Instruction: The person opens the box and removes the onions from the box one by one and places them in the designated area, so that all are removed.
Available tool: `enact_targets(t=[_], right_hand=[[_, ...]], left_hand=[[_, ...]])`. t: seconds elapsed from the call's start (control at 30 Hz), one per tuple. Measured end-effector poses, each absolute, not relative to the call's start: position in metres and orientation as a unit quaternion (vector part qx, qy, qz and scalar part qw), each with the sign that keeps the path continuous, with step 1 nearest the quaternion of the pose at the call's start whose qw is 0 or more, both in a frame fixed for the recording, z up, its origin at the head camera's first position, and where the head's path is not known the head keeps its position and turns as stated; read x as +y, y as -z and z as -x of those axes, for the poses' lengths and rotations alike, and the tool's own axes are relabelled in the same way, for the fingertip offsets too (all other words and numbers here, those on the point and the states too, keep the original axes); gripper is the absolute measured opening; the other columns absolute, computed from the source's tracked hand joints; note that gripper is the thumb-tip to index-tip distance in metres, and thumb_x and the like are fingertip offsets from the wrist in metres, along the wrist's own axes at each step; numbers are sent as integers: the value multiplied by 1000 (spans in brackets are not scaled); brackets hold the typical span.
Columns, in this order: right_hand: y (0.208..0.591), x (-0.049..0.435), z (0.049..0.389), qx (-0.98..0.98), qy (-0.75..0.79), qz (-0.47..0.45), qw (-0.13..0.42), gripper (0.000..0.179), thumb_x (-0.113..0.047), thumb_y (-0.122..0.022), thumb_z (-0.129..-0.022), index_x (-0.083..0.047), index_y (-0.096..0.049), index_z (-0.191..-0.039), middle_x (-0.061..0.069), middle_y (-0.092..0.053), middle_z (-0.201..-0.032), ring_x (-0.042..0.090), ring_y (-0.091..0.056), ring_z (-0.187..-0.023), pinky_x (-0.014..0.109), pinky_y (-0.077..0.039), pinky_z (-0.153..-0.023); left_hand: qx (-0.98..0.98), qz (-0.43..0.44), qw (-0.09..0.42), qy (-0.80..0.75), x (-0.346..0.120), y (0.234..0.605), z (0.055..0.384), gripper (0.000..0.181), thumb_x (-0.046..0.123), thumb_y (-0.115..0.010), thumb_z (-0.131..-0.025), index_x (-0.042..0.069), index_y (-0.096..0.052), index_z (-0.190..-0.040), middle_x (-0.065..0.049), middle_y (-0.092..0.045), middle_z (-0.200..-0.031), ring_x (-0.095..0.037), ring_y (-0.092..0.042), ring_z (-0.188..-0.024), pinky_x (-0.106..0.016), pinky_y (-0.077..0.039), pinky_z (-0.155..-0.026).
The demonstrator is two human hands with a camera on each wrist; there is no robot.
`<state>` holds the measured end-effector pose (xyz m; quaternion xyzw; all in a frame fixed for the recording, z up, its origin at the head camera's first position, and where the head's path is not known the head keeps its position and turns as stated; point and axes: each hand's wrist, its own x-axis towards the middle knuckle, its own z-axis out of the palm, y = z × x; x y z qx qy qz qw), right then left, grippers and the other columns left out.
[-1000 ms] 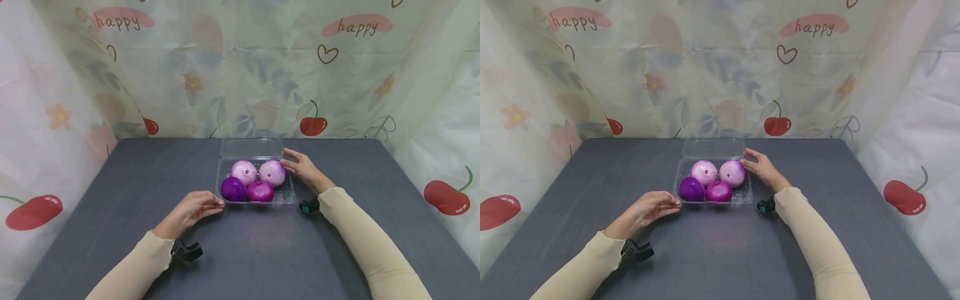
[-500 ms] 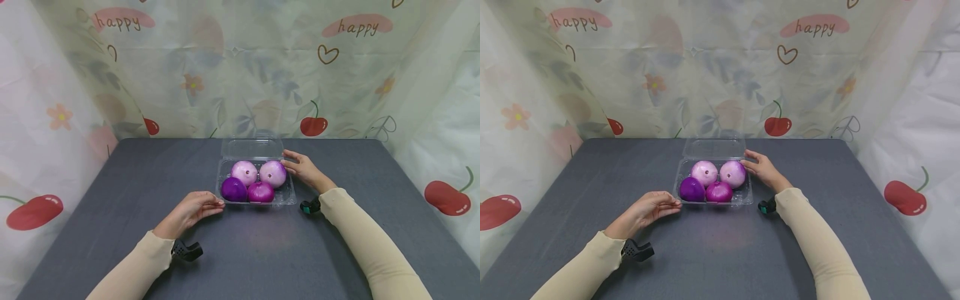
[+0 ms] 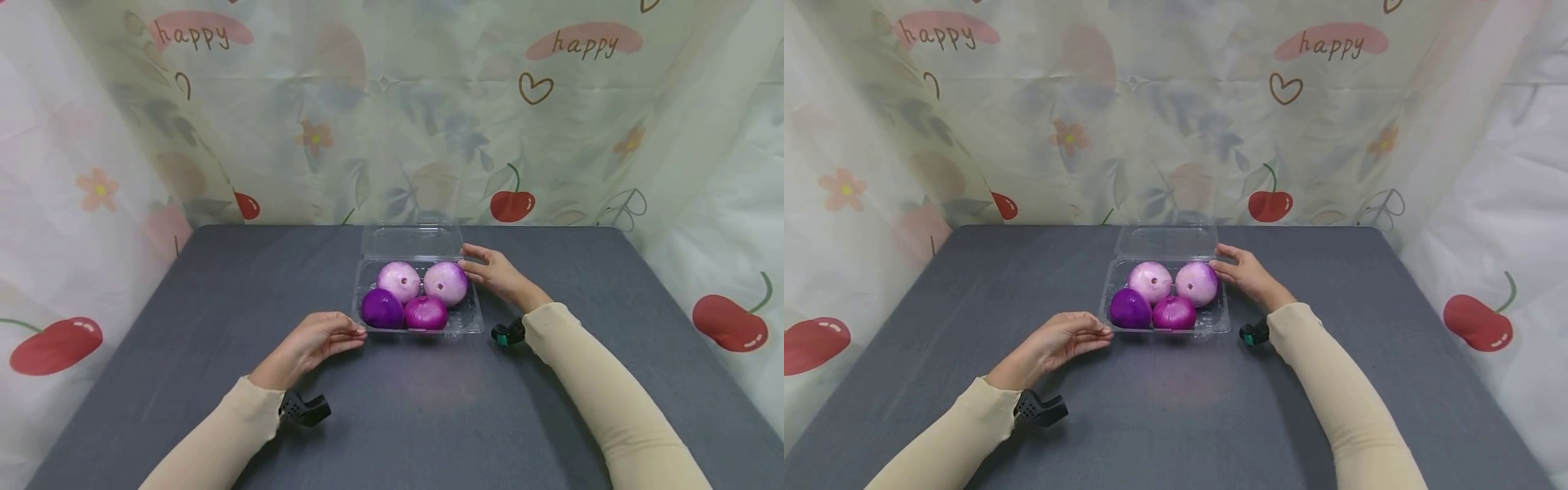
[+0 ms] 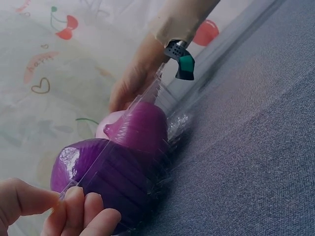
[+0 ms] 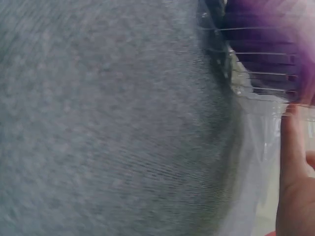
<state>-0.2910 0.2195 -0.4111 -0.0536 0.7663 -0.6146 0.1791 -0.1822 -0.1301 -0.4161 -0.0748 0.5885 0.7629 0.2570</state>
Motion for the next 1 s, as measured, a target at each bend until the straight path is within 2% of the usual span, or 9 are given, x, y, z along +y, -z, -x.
enact_targets(t=[0.1,0.23,0.43,0.57,0.67,0.83,1.0], right_hand=[[404,220,289,789,586,52,176,70,-20,-56,-99,-1,-16,-153,22,-21,-157,36,-35,-140,47,-35,-114],[388,218,283,830,536,65,141,66,-20,-56,-99,-2,-22,-152,25,-26,-154,38,-36,-138,52,-34,-113],[358,216,266,833,530,125,94,61,-23,-56,-98,-8,-28,-151,19,-33,-153,36,-38,-138,55,-31,-114],[346,214,259,822,542,163,70,59,-22,-58,-98,-10,-33,-149,15,-38,-151,34,-40,-137,52,-35,-113],[345,211,257,816,543,187,57,56,-18,-58,-97,-9,-37,-148,14,-41,-149,32,-42,-136,52,-39,-111],[350,205,255,817,530,215,71,54,-13,-59,-96,-8,-39,-146,14,-41,-150,33,-41,-137,53,-41,-108],[358,200,257,827,509,217,98,54,-13,-61,-95,-7,-41,-145,14,-39,-151,33,-39,-138,53,-42,-108]], left_hand=[[593,80,258,-759,-130,416,182,17,-5,-52,-91,2,-66,-83,-10,-70,-85,-18,-70,-84,-33,-59,-84],[592,79,260,-759,-130,416,182,14,-4,-53,-91,0,-65,-86,-10,-70,-86,-19,-70,-85,-34,-59,-85],[588,88,260,-760,-130,415,181,11,-4,-55,-91,-3,-65,-91,-11,-70,-87,-19,-70,-86,-35,-59,-85],[588,90,261,-760,-130,414,182,10,-3,-55,-91,-5,-64,-96,-11,-69,-88,-19,-70,-86,-35,-59,-85],[585,88,263,-762,-131,414,182,10,-3,-55,-91,-2,-66,-92,-11,-70,-87,-19,-70,-86,-34,-59,-85],[578,70,264,-769,-132,416,182,19,-5,-52,-91,2,-67,-82,-10,-70,-85,-18,-70,-84,-33,-59,-84],[577,62,264,-771,-133,416,181,20,-5,-52,-91,3,-66,-81,-10,-69,-85,-18,-70,-84,-33,-59,-85]])
